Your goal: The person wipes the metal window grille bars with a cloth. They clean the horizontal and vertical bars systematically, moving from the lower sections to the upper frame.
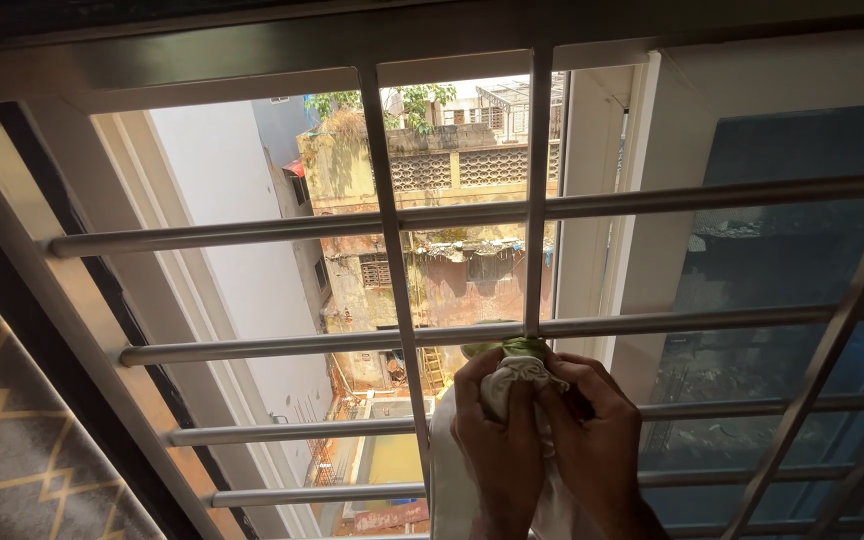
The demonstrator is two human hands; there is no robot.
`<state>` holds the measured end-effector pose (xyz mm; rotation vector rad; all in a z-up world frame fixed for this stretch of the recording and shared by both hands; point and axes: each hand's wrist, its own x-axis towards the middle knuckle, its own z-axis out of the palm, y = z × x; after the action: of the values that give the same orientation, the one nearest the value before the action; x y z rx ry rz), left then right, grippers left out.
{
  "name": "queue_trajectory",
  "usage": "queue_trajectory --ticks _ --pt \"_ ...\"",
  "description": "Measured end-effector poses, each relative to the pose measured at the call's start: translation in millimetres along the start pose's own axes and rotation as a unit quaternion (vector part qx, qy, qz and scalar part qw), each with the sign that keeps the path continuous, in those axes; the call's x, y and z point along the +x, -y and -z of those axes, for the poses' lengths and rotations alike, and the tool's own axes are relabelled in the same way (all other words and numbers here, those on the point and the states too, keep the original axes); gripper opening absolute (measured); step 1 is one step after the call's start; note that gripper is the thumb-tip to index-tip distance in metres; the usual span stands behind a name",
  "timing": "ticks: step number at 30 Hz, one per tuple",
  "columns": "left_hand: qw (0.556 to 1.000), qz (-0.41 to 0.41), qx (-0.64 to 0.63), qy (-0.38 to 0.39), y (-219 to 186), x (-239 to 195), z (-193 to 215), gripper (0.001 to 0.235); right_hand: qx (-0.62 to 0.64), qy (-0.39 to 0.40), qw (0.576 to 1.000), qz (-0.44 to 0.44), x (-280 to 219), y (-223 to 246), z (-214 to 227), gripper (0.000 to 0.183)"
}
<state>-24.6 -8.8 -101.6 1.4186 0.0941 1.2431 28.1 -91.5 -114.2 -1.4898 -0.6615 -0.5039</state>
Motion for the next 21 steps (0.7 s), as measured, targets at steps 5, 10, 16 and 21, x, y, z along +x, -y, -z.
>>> queue_trajectory --ticks 5,10,16,21 --pt "0.997 0.034 -0.064 -0.002 -1 3 -4 0.029 0.051 -0.026 0.998 0.004 -1 14 -7 0.03" --pt "0.996 0.073 0.004 -0.043 -23 16 -13 0.022 -0.026 -0.044 0.988 0.147 5 25 -10 0.03" --pt "0.996 -0.004 -0.044 -0.077 -18 14 -18 0.021 -0.081 -0.046 0.983 0.158 5 6 -15 0.028" --pt "0.982 0.183 -0.05 -0.02 -9 4 -29 0.02 -0.07 -0.059 0.985 0.147 -6 -28 -20 0.025"
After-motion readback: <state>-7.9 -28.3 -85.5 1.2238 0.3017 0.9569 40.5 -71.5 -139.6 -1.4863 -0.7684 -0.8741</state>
